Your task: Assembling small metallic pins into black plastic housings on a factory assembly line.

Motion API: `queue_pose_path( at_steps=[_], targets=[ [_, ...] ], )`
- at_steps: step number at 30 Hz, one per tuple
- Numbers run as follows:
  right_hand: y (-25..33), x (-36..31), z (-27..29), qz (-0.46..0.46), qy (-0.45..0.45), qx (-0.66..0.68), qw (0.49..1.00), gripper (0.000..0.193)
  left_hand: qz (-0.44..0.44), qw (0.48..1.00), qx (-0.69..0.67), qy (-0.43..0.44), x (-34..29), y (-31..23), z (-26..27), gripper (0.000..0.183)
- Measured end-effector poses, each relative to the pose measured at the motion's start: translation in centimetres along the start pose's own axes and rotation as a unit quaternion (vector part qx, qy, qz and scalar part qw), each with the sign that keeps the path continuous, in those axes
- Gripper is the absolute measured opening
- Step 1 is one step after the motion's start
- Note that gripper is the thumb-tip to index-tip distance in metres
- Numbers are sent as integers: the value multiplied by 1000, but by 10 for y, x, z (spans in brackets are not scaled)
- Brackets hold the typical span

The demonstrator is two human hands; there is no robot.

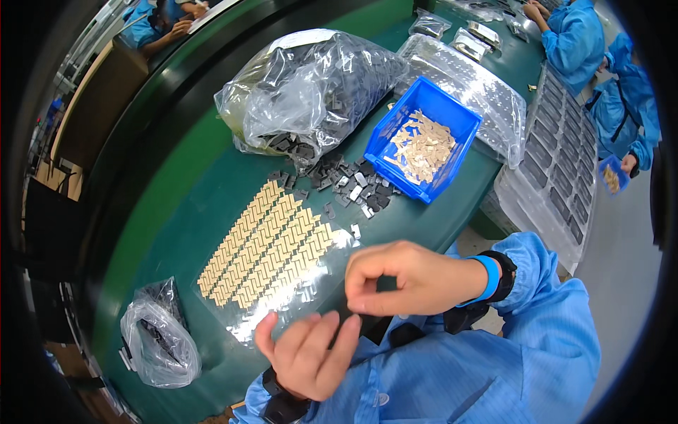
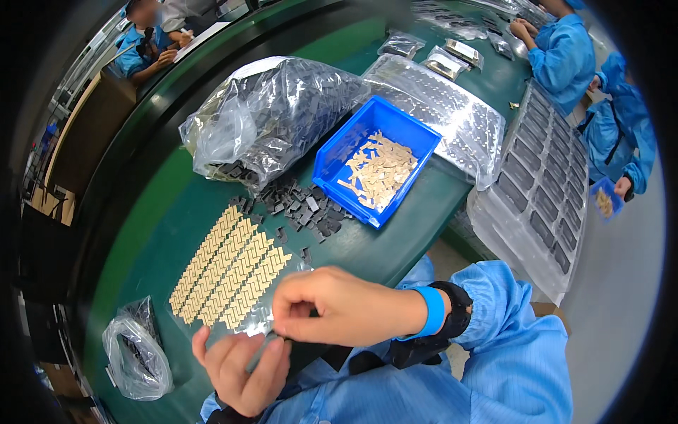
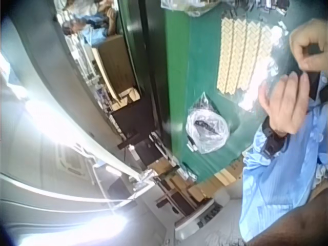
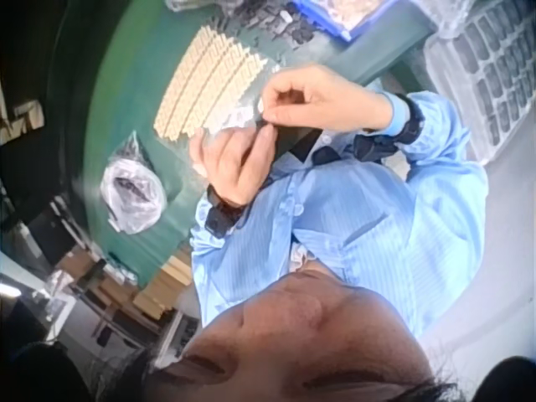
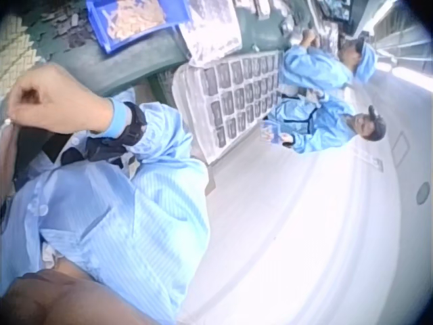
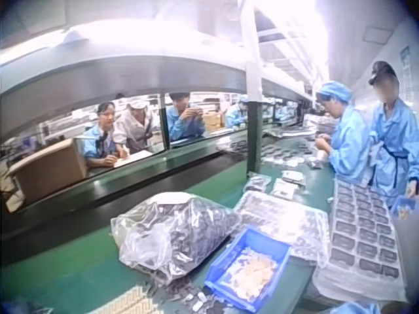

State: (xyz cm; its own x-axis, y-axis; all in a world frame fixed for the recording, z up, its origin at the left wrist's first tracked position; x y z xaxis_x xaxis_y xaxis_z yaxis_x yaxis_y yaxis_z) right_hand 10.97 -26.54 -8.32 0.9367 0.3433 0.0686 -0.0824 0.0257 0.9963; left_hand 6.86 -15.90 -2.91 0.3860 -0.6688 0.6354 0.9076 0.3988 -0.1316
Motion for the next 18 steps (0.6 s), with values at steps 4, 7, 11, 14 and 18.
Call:
queue_pose_path(
  at_steps=[4, 7, 11, 14, 18],
  targets=[
    [17, -13, 62, 63, -204, -108, 971, 9, 154, 978, -137, 42, 18, 38, -36, 35],
    [7, -41, 90, 63, -319, -62, 944, 8, 166, 967, -182, 61, 29, 44, -76, 39],
    [5, -51, 91, 80, -333, -90, 935, 7, 165, 966, -162, 114, 39, 40, -111, 41],
    [-8, -41, 77, 108, -318, -46, 941, 10, 136, 973, -131, 136, 41, 33, -102, 18],
    [-11, -50, 67, 142, -334, -96, 927, 10, 138, 968, -167, 127, 36, 37, -112, 15]
  ],
)
Point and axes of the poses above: each hand's wrist, its own x-axis towards the middle knuckle, its own z-axis out of the back of the hand, y = z × x, the point moved 9 cm from there along x, towards the middle knuckle, and after that the axes turned 5 degrees about -x, right-handed, at the moved point
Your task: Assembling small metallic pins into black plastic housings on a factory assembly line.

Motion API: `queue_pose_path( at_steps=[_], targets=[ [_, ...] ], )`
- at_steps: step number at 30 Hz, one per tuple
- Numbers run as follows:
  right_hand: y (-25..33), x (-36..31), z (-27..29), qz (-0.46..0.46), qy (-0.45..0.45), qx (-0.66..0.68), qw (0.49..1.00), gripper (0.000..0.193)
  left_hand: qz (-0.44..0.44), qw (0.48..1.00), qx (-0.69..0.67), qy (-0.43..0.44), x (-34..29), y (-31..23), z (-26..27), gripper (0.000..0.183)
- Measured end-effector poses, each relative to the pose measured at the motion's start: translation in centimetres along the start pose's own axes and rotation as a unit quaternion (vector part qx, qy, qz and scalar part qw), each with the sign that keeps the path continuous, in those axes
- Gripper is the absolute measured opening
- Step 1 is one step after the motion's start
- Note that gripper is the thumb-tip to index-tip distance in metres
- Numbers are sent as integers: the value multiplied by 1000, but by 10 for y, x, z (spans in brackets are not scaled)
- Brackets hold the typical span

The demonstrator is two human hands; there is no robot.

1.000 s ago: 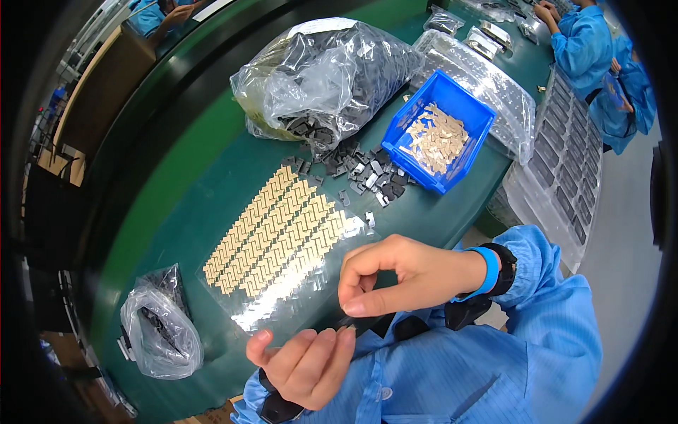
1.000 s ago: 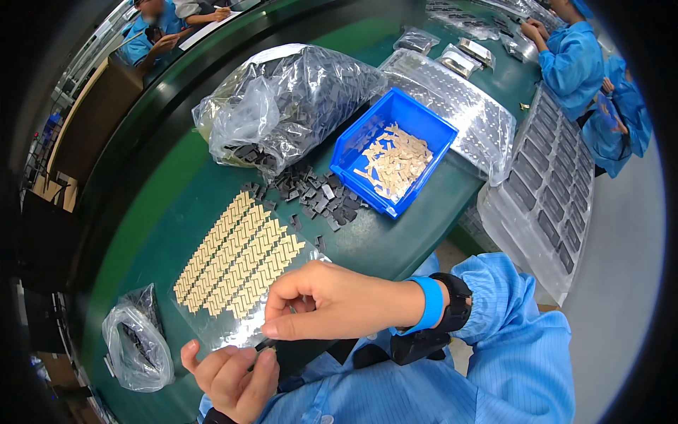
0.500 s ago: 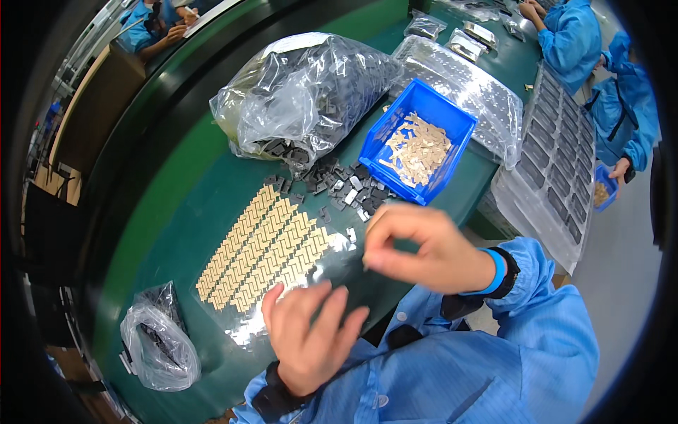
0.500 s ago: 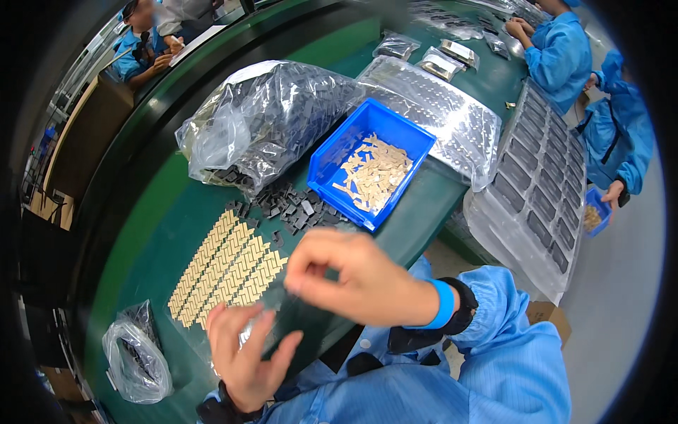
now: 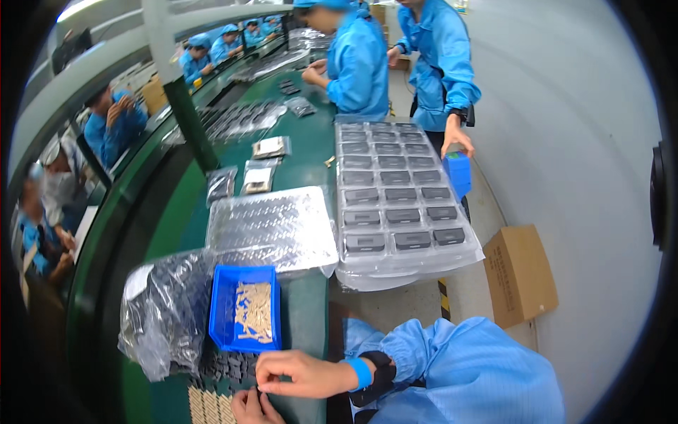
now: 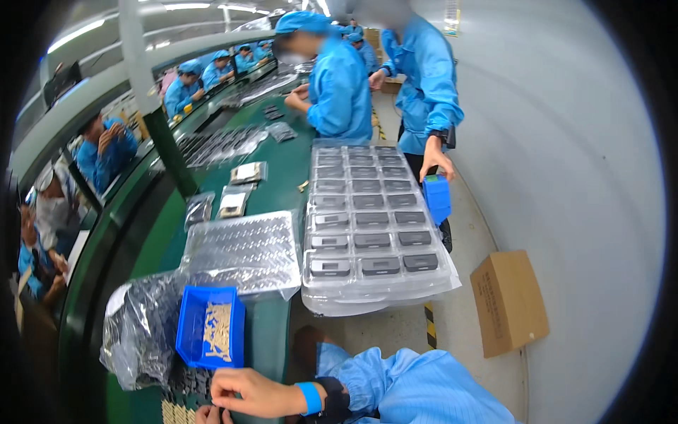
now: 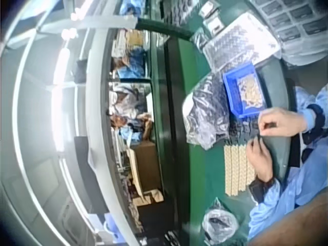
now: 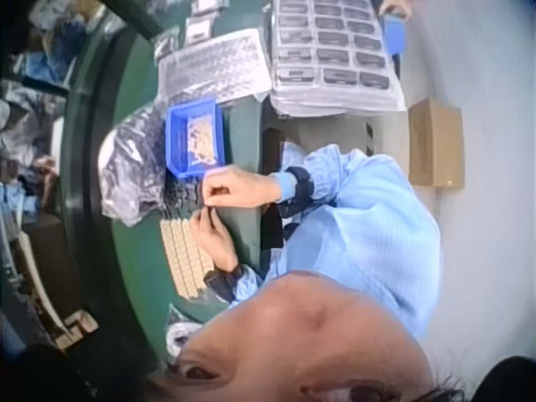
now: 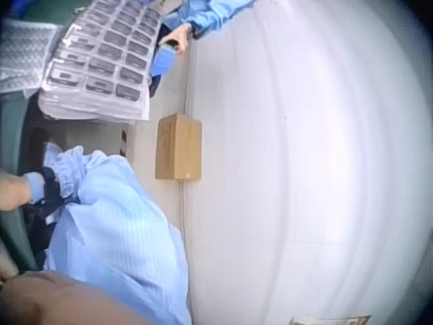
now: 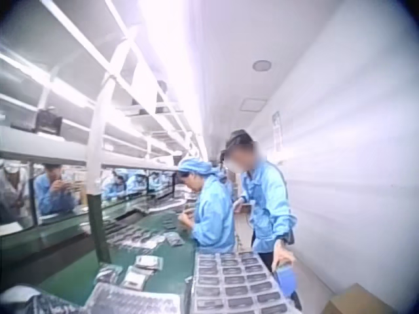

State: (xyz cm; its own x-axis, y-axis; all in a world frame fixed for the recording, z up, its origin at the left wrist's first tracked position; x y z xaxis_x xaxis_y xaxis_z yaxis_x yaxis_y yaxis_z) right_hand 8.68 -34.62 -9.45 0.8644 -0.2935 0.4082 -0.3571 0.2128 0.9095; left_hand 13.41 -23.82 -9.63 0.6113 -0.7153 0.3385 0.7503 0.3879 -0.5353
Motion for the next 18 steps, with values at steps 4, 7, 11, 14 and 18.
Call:
queue_pose_path(
  at_steps=[4, 7, 11, 14, 18],
  targets=[
    [4, -20, 0, 25, -9, -56, 998, 10, 3, 1000, -22, -5, 1, -11, -4, 15],
    [-4, -28, 4, 62, -26, -108, 992, 12, 7, 999, -23, -25, 1, -9, -2, 15],
    [10, -31, 14, 94, -90, -145, 981, 11, -8, 997, -33, -72, 3, -11, 8, 13],
    [9, -32, 11, 96, -89, -151, 980, 11, 31, 983, -102, -148, -2, -4, 28, 12],
    [8, -37, 9, 136, -117, -170, 969, 11, 115, 961, -189, -167, -1, 5, 38, 15]
  ],
)
Point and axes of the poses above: each hand's wrist, its own x-axis towards the middle knuckle, its own z-axis out of the back of the hand, y = z × x, the point moved 9 cm from there along x, towards the middle knuckle, and after that the axes turned 5 degrees about -x, right-handed, at the moved point
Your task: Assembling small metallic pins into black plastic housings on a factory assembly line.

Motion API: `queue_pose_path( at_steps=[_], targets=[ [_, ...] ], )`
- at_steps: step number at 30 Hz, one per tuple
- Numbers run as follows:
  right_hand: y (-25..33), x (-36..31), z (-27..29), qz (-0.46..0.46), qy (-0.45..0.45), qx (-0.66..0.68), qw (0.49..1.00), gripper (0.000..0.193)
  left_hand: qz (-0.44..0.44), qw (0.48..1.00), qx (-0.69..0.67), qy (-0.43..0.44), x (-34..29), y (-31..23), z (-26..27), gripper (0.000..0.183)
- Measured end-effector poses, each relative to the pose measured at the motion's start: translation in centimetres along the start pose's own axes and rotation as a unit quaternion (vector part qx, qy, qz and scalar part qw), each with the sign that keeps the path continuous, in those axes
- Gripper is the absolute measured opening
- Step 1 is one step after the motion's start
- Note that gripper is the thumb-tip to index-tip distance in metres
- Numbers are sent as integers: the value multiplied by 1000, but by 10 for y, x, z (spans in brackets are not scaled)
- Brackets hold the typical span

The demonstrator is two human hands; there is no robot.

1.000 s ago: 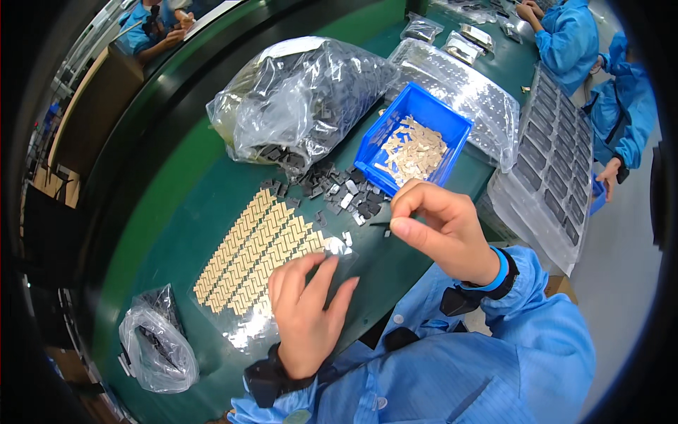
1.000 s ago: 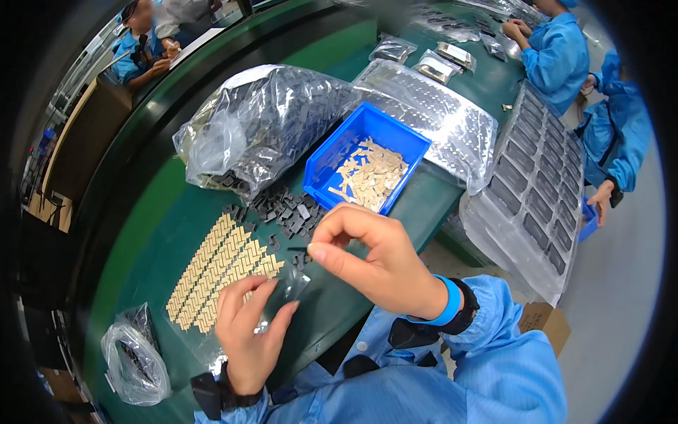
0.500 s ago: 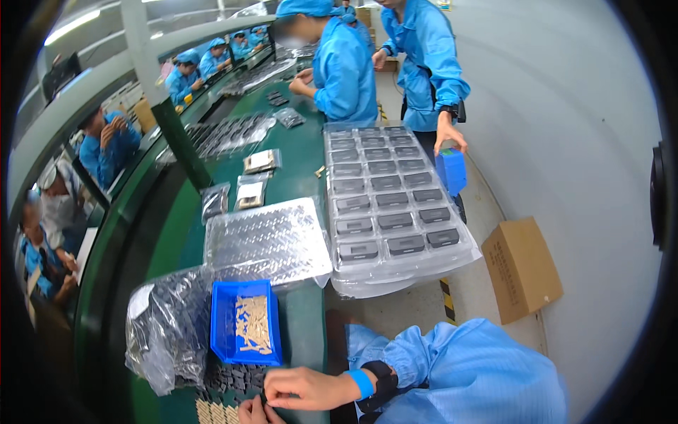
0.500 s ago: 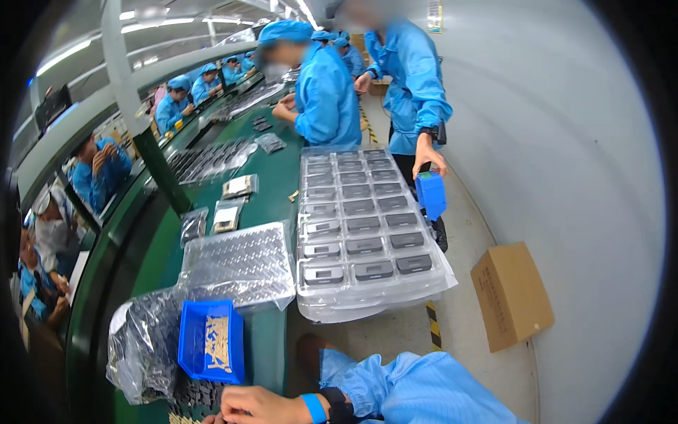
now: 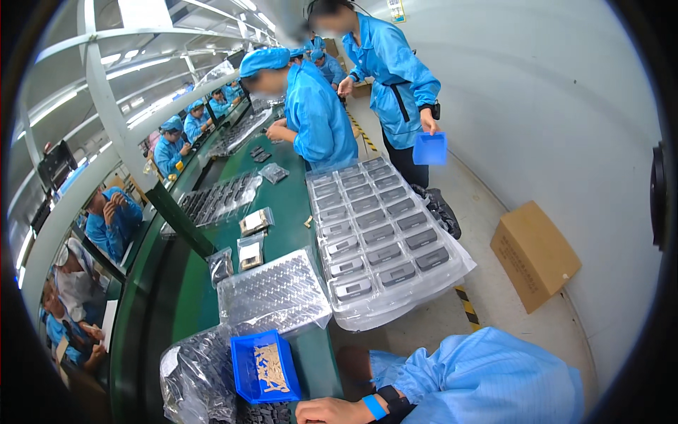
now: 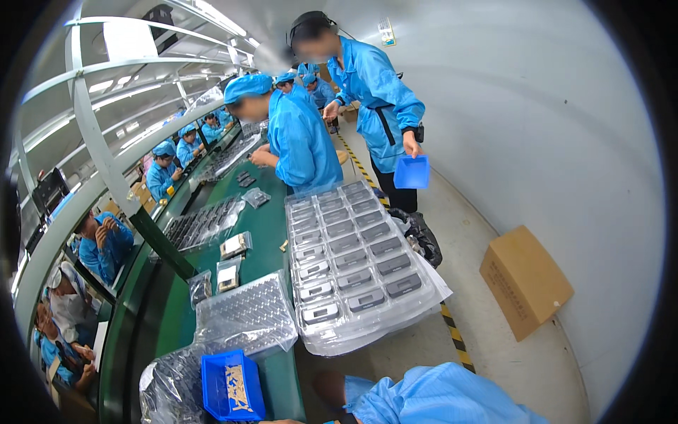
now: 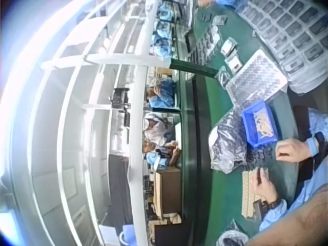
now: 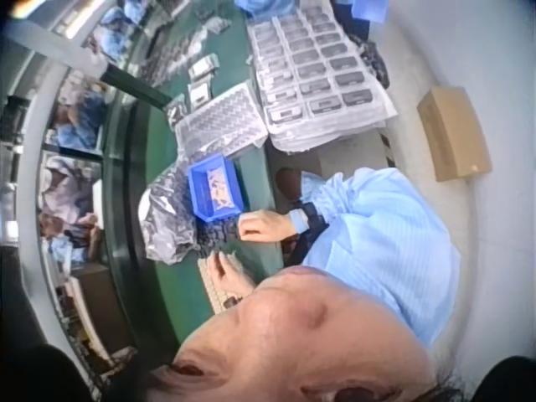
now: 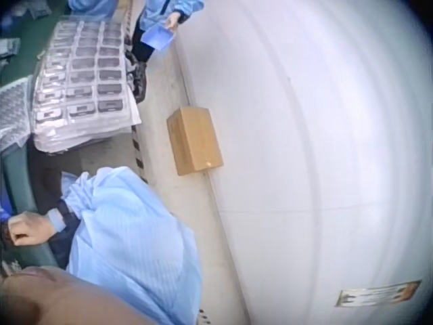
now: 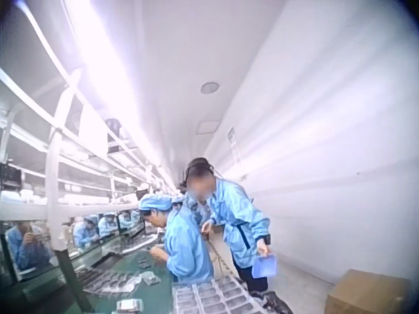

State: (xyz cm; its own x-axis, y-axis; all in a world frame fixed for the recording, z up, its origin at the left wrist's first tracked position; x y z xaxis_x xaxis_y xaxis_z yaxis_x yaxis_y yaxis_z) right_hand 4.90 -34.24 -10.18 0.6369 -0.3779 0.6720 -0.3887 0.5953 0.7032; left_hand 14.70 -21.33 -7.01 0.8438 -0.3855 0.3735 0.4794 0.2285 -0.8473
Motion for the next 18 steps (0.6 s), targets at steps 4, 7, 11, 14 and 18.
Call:
queue_pose_path(
  at_steps=[4, 7, 11, 14, 18],
  targets=[
    [3, 0, -3, -11, -2, -19, 1000, 10, 10, 999, -42, 21, 0, -9, 0, 16],
    [5, -1, -5, 1, -7, -34, 999, 11, 19, 996, -71, 39, 0, -8, -2, 16],
    [7, 0, -5, 8, -13, -46, 999, 11, 39, 991, -108, 65, 0, 4, -5, 17],
    [6, -1, -5, 5, -8, -70, 998, 12, 59, 985, -137, 82, -2, 12, -8, 17],
    [4, 0, -9, 12, -9, -88, 996, 13, 81, 975, -176, 105, -2, 25, -12, 18]
  ],
)
Point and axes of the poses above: each hand's wrist, its own x-axis towards the middle knuckle, its own z-axis out of the back of the hand, y = z × x, the point moved 9 cm from there along x, towards the middle knuckle, and after that the axes turned 5 degrees about -x, right-handed, at the moved point
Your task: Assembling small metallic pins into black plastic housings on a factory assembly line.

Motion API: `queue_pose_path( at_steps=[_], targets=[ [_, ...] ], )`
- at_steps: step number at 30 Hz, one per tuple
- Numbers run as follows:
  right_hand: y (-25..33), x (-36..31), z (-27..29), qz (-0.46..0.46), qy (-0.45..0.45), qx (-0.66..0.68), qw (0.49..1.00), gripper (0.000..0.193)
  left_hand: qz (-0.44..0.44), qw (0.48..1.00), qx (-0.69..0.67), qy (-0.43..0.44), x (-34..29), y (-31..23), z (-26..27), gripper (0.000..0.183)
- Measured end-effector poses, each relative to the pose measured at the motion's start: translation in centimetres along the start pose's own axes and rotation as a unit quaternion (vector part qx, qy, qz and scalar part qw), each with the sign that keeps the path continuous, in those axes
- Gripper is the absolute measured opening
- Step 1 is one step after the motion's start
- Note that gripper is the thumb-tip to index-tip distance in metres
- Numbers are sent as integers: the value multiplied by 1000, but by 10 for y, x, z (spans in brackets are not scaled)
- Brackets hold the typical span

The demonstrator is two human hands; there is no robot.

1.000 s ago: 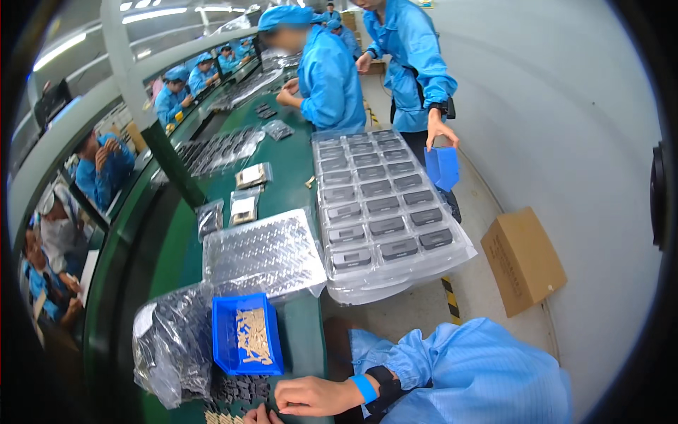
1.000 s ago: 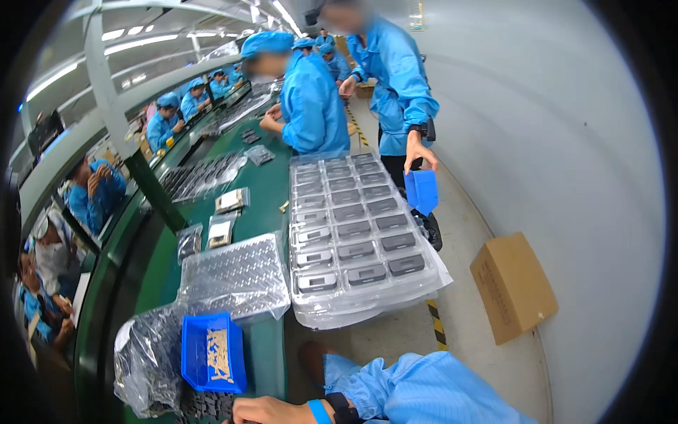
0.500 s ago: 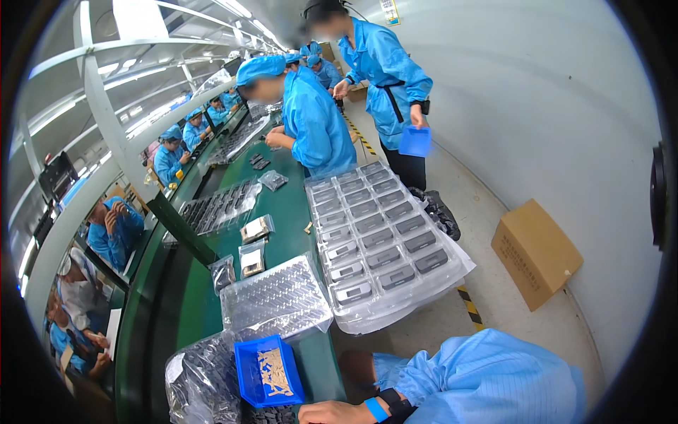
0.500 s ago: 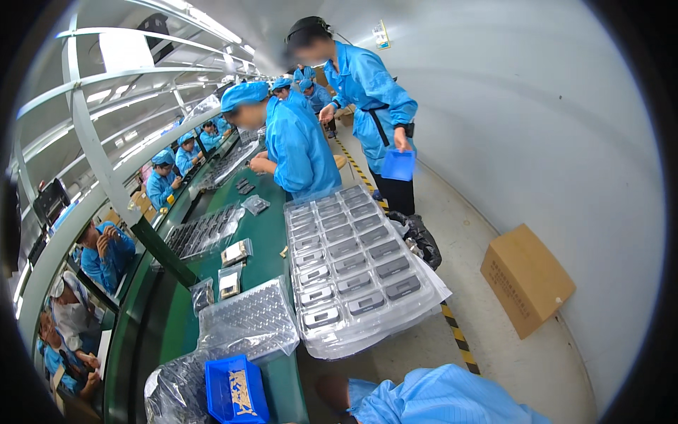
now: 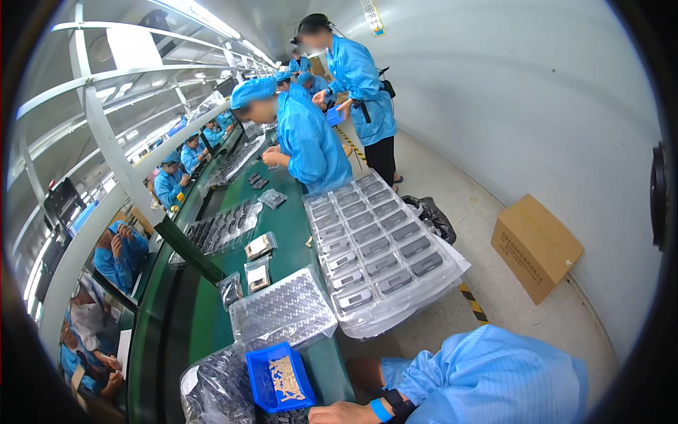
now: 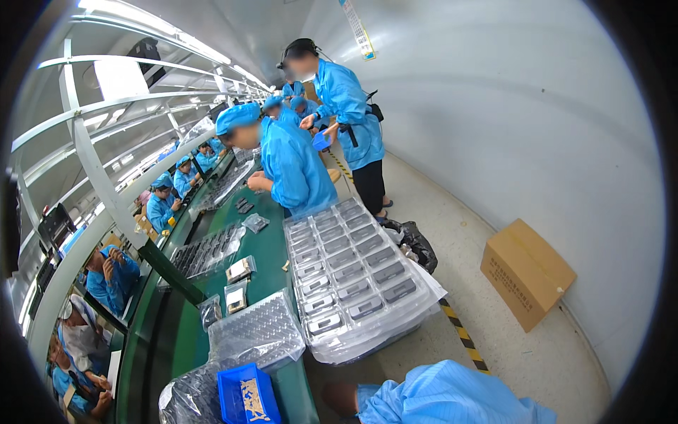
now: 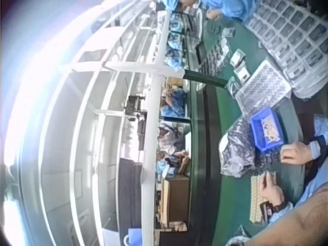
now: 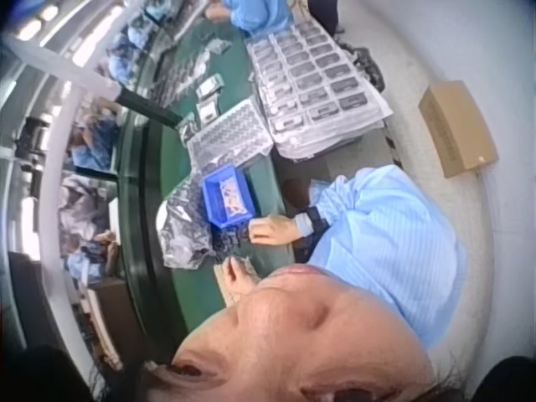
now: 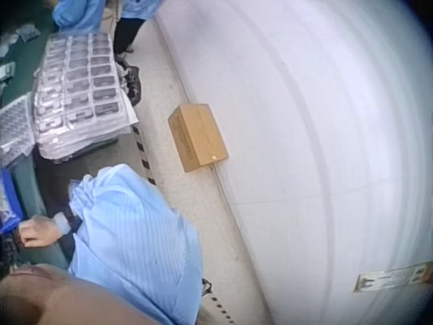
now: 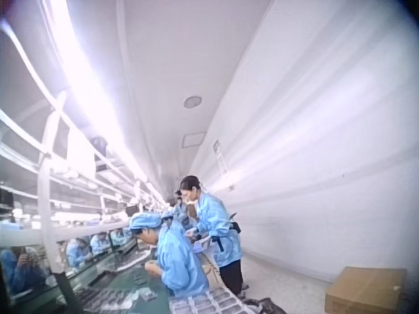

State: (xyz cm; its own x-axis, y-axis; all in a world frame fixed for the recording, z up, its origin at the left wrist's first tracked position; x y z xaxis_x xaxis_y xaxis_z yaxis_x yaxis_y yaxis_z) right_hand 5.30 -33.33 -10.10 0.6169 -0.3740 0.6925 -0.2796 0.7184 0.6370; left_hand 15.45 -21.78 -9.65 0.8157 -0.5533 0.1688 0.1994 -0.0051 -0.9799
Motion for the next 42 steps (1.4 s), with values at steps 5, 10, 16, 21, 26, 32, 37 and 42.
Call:
queue_pose_path(
  at_steps=[5, 10, 16, 21, 26, 32, 37, 42],
  targets=[
    [-3, -2, -7, -17, 19, -16, 1000, 14, 17, 998, -54, 29, 4, 14, 8, 19],
    [1, 0, -7, -10, 12, -28, 999, 14, 36, 993, -100, 53, 3, 11, 6, 20],
    [-1, -3, -4, -7, 9, -37, 999, 13, 73, 986, -133, 72, 4, 10, 0, 21],
    [0, -5, -2, -13, 2, -61, 998, 12, 116, 977, -158, 87, 2, 11, -5, 22],
    [-2, -2, -29, -7, 84, -40, 996, 12, 144, 969, -201, 22, -10, 8, 6, 23],
    [-6, -13, -7, 7, 25, -148, 989, 11, 103, 977, -139, -126, -8, 44, 22, 18],
    [4, 8, -14, -41, 65, -37, 996, 11, 10, 970, -174, -167, -1, 36, 34, 18],
    [4, 4, -8, -27, 54, -71, 996, 12, -27, 979, -160, -121, -3, 31, 23, 18]
  ],
)
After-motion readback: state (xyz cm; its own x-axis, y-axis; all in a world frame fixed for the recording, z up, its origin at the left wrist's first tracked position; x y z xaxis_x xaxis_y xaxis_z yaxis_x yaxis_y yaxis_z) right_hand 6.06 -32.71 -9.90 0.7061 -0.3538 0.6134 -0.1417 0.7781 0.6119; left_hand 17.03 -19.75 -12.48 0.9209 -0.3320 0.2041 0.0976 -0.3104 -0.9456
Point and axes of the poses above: each hand's wrist, its own x-axis towards the middle knuckle, its own z-axis out of the back of the hand, y = z × x, the point moved 9 cm from there along x, towards the middle knuckle, and after that the axes turned 5 degrees about -x, right-handed, at the moved point
